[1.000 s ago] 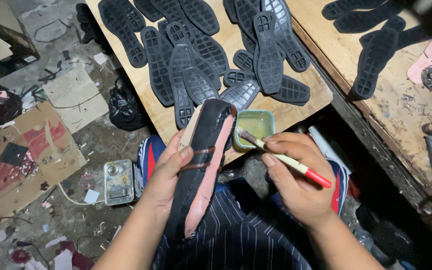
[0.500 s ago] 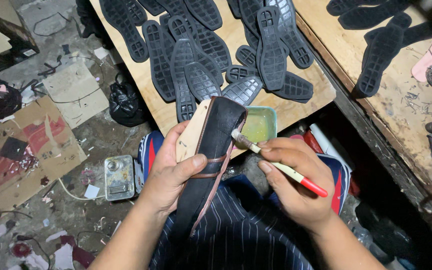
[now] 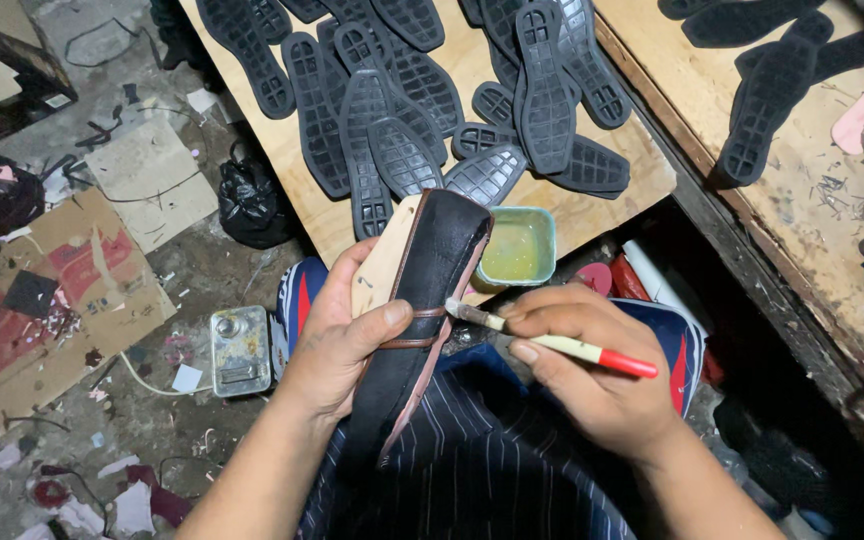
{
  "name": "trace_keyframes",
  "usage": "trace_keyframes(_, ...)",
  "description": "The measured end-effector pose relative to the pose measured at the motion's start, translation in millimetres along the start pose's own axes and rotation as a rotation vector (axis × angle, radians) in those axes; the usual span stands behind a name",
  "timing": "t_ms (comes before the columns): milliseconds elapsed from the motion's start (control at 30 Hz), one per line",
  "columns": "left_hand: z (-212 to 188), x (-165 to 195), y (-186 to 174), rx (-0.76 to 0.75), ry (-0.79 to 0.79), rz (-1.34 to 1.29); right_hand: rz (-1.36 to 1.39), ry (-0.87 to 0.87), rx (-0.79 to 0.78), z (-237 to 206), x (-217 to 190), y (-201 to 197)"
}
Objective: The person holds a shoe upper with a strap in one hand and uses a brush to apply glue from a small container onto the sole edge and upper of the shoe, rotating the shoe to coat different areas, then dips the brush back into the glue container and continues brushing along the edge.
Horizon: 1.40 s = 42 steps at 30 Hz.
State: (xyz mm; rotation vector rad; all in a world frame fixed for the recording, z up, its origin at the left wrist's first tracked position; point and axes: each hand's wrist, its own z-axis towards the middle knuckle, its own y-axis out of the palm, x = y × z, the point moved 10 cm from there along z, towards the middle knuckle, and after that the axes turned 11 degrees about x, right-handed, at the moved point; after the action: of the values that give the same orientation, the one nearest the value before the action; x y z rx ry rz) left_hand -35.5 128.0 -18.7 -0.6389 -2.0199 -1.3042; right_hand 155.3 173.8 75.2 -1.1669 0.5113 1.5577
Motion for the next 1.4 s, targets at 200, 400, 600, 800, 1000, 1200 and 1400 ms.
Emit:
trace_keyframes(200,2,1,5,-0.009,0.005,0.016,-0.042,-0.021,0.070,0,1,-5)
trace_keyframes(400,1,3,2,0.018,0.010,0.059,-0.023,-0.021,0.001,-1,0,1)
trace_keyframes(600,1,7,0,0.029,0.073,0.142,0.115,0.112,-0.011,-1,13,-1)
trace_keyframes(800,-1,14,3,0.013,0.133,0.217,0.127,0.137,-0.001,-3,18,1)
trace_keyframes(1000,2,5,-7,0.058,0.064,0.204,0.197,0.184,-0.007,-7,28,0)
trace_keyframes(1200,9,-22,-25,0.157,-0.128,-0.004,0.498,0.196,0.145,-7,37,-13)
trace_keyframes(1400,-10,-22,12,-0.226,-0.274,-0.333,0.272,0.122,0.288,-3,45,-27)
